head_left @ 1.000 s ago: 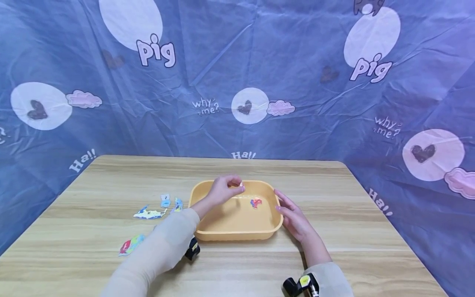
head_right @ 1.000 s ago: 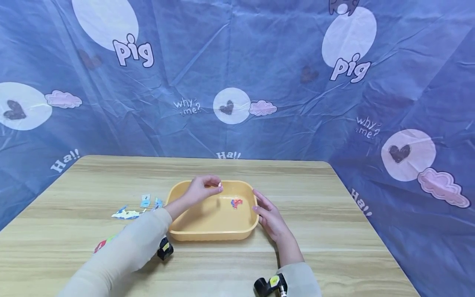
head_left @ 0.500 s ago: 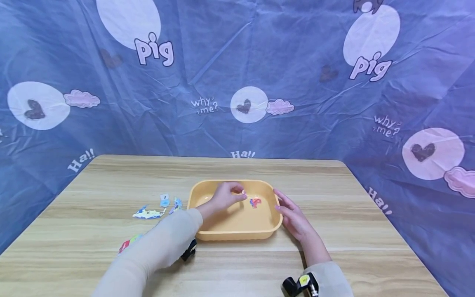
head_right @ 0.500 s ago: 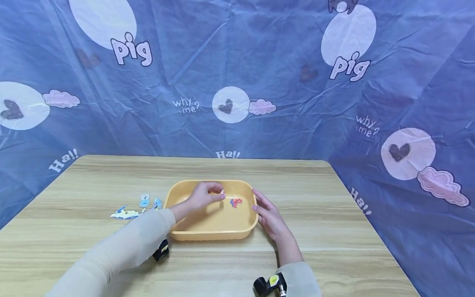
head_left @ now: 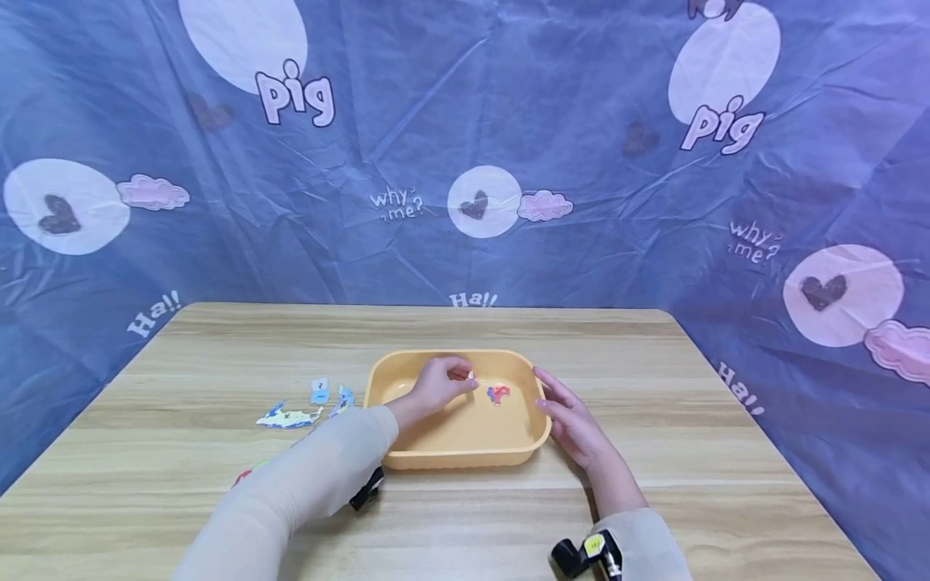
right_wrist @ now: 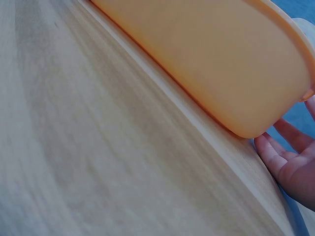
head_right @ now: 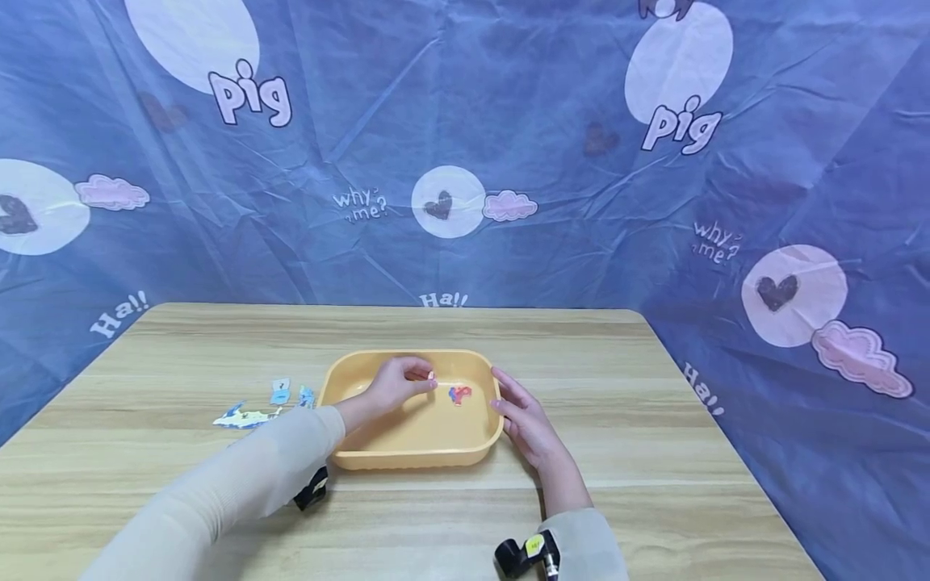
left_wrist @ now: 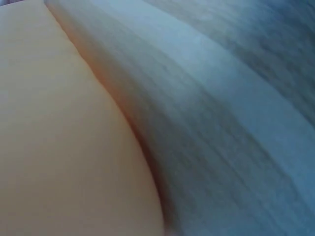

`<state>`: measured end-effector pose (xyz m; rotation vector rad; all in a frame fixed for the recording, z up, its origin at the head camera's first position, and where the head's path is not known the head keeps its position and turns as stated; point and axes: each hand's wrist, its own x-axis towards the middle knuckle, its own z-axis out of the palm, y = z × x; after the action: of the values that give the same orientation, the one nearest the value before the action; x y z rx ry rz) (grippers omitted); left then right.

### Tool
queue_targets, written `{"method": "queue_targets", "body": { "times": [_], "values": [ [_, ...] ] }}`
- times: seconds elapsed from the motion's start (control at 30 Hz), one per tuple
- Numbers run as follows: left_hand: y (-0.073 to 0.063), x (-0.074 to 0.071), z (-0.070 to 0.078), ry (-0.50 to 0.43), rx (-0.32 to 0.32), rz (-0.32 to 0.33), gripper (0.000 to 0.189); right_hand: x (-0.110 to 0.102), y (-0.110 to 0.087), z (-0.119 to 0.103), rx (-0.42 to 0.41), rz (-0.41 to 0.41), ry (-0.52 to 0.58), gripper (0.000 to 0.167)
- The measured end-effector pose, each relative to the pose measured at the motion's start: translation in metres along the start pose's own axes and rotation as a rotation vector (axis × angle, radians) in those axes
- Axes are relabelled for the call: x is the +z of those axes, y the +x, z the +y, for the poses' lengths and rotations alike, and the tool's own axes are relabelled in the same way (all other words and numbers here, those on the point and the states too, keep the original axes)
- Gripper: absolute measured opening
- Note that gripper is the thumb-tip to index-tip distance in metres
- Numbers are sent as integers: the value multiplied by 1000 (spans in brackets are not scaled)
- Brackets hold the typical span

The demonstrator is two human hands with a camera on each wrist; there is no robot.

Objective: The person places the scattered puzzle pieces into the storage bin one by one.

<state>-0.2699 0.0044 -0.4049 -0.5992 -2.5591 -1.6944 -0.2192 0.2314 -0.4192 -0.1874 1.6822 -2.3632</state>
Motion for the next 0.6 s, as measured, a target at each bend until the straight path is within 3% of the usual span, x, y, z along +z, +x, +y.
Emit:
{"method": "queue_targets", "body": {
  "times": [0.23,0.6],
  "values": [
    [1,2,-4,-10,-53,5,26,1,0,-2,15,6,19,60],
    [1,2,-8,78,-73,-30,27,3,0,-4,27,8,10,60]
  ]
}}
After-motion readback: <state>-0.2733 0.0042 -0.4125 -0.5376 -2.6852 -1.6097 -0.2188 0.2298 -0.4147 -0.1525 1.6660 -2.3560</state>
